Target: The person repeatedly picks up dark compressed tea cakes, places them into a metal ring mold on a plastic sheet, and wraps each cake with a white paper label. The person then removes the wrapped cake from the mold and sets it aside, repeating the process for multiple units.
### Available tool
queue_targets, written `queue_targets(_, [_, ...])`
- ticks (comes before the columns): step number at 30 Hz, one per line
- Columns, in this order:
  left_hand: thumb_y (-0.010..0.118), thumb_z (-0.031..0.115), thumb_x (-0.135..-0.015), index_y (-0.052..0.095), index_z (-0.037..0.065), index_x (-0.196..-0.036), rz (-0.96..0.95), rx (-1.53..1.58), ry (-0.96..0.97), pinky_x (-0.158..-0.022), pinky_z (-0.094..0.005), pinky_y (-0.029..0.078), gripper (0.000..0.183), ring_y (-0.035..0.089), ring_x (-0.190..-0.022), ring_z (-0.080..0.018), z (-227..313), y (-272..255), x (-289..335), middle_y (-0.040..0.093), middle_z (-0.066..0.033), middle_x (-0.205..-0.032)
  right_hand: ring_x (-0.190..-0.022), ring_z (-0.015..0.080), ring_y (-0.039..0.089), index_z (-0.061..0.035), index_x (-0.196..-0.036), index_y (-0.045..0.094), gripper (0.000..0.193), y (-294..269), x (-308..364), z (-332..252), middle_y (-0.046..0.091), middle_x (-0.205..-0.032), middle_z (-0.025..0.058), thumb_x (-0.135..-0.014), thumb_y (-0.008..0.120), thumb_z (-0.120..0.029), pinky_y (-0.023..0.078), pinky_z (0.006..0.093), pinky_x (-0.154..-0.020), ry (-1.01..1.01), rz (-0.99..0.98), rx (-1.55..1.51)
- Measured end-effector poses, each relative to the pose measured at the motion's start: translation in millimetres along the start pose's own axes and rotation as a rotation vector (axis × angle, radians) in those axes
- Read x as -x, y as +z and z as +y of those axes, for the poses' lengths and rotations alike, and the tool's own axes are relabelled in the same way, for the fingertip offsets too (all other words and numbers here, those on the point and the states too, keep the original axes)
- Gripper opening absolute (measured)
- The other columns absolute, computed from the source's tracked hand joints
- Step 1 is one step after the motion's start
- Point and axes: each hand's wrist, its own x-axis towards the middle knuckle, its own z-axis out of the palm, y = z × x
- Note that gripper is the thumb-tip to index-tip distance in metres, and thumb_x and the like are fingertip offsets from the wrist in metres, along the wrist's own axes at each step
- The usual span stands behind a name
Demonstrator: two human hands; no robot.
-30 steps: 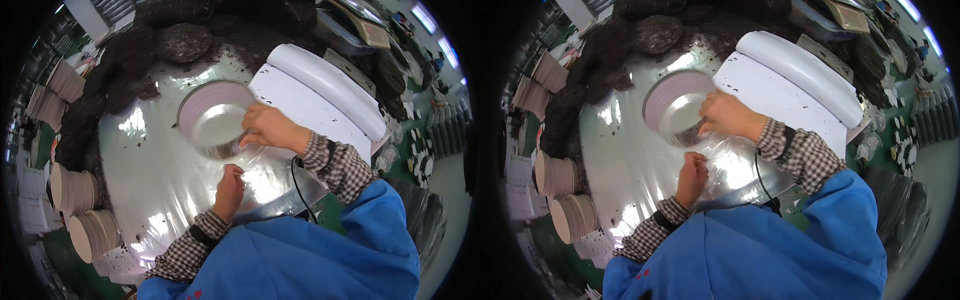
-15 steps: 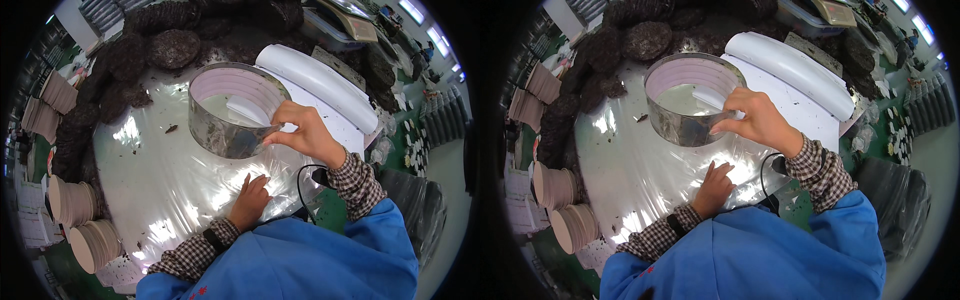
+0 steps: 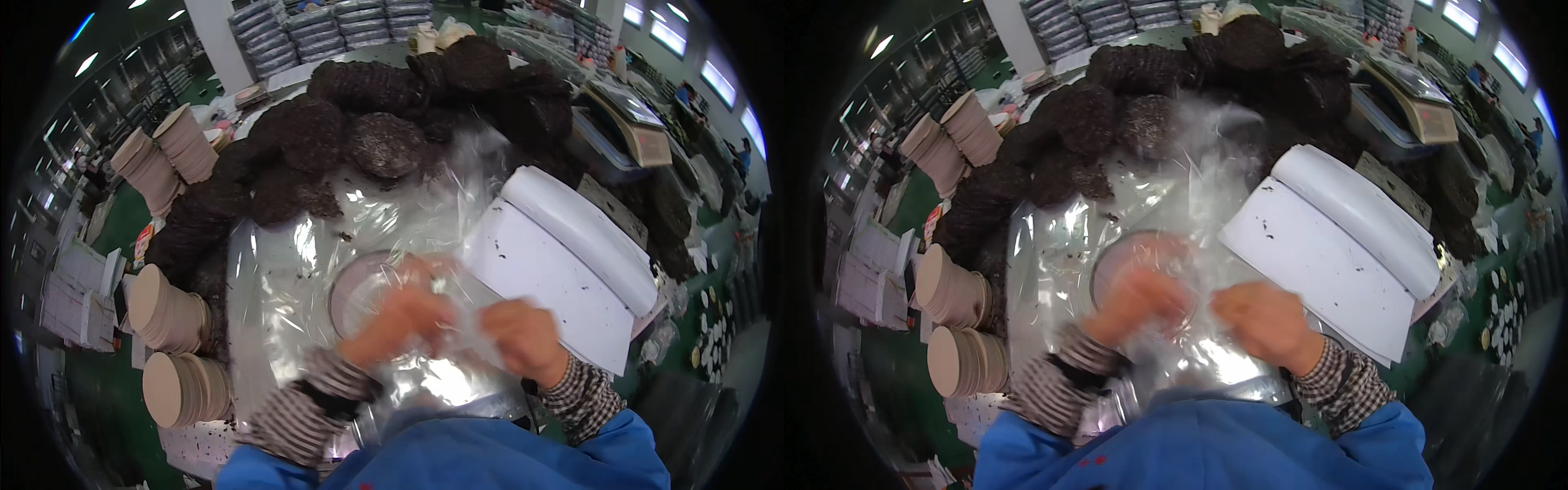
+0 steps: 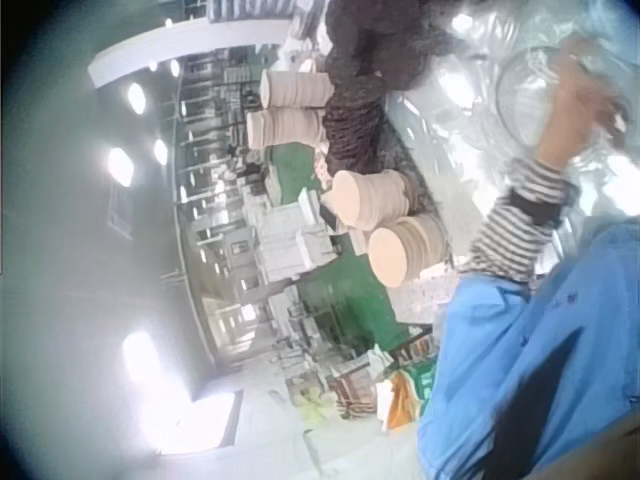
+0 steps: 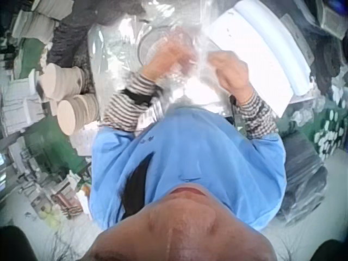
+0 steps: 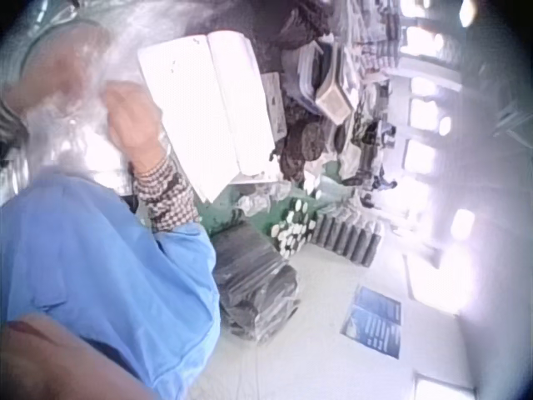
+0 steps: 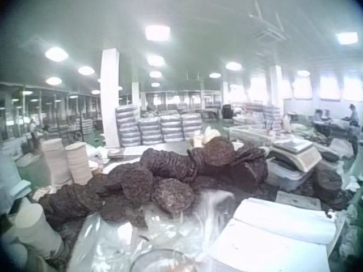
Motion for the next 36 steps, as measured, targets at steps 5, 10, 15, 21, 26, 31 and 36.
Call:
queue_targets(5, [0.069, 0.015, -0.088, 0.039, 0.007, -0.145, -0.353, -1.136, 0.244, -0.093, -0.0400, 0.047, 0.065, 0.059, -0.106, -0.0310, -103.7, -11.7, 11.7, 0.061, -0.0154, -0.116, -0.144, 0.0339, 0.029, -0.0141, -0.149, 0.035, 0.071, 2.5, 59.6, 82.7, 0.024, -0.160, 0.0104, -0.091, 0.059, -0.048, 0.016, 0.0659, -0.113, 0.649, -0.891, 0.244])
queue_targets(10, [0.085, 0.027, -0.071, 0.015, 0.002, -0.153, 0.682, -1.463, 0.263, -0.115, -0.0586, 0.017, 0.111, 0.017, -0.144, -0.0423, -34.7, -63.6, 51.6, 0.018, -0.0241, -0.155, -0.100, 0.0323, 0.066, -0.0095, -0.131, 0.060, 0.066, -116.1, 2.0, 145.6, 0.069, -0.112, 0.0178, -0.085, 0.066, -0.057, 0.048, 0.0387, -0.091, 0.748, -0.945, 0.257])
queue_targets(15, [0.088, 0.033, -0.067, -0.009, -0.004, -0.151, 0.828, -1.293, -0.393, -0.118, -0.0531, 0.008, 0.134, -0.004, -0.149, -0.0395, -85.9, -54.2, 64.8, -0.005, -0.0269, -0.159, -0.121, 0.0408, 0.054, 0.0026, -0.150, 0.024, 0.093, -84.0, -174.9, 176.2, 0.048, -0.137, 0.0312, -0.090, 0.053, -0.063, 0.045, 0.0444, -0.099, 0.597, -0.648, 0.349])
queue_targets(21, [0.078, 0.016, -0.080, 0.009, 0.000, -0.154, 1.409, -1.589, 0.146, -0.117, -0.0469, 0.022, 0.103, 0.024, -0.144, -0.0384, -64.8, -125.8, 273.0, 0.020, -0.0248, -0.158, -0.146, 0.0398, 0.019, 0.0048, -0.151, 0.018, 0.110, 80.2, -226.0, 268.8, 0.015, -0.159, 0.0239, -0.078, 0.072, -0.057, 0.024, 0.0537, -0.115, 0.409, -0.020, 0.678])
queue_targets(26, [0.048, 0.026, -0.097, 0.049, 0.011, -0.139, 1.620, -2.647, -0.887, -0.097, -0.0451, 0.045, 0.045, 0.056, -0.111, -0.0397, 86.0, -74.7, 306.5, 0.056, -0.0261, -0.126, -0.121, 0.0401, 0.052, -0.0028, -0.135, 0.045, 0.064, 143.7, -248.2, 339.8, 0.056, -0.127, 0.0238, -0.087, 0.067, -0.038, 0.039, 0.0482, -0.104, 0.312, -0.197, 0.393])
queue_targets(31, [0.047, 0.031, -0.099, 0.044, 0.014, -0.145, 1.304, -2.205, -0.978, -0.083, -0.0435, 0.053, 0.049, 0.063, -0.100, -0.0343, 63.7, -82.1, 356.9, 0.055, -0.0208, -0.134, -0.083, 0.0411, 0.063, -0.0005, -0.101, 0.062, 0.025, 48.2, -257.4, 326.1, 0.067, -0.091, 0.0204, -0.094, 0.059, -0.024, 0.051, 0.0429, -0.078, 0.453, 0.598, -0.022])
queue_targets(36, [0.049, 0.037, -0.100, 0.039, 0.005, -0.146, 1.082, -2.179, -1.106, -0.078, -0.0430, 0.055, 0.057, 0.065, -0.100, -0.0324, 105.9, -79.0, 380.7, 0.052, -0.0180, -0.139, -0.095, 0.0212, 0.064, 0.0015, -0.115, 0.063, 0.025, -28.4, -203.5, 343.8, 0.067, -0.105, 0.0087, -0.098, 0.055, -0.016, 0.050, 0.0311, -0.087, 0.594, 1.131, -0.647])
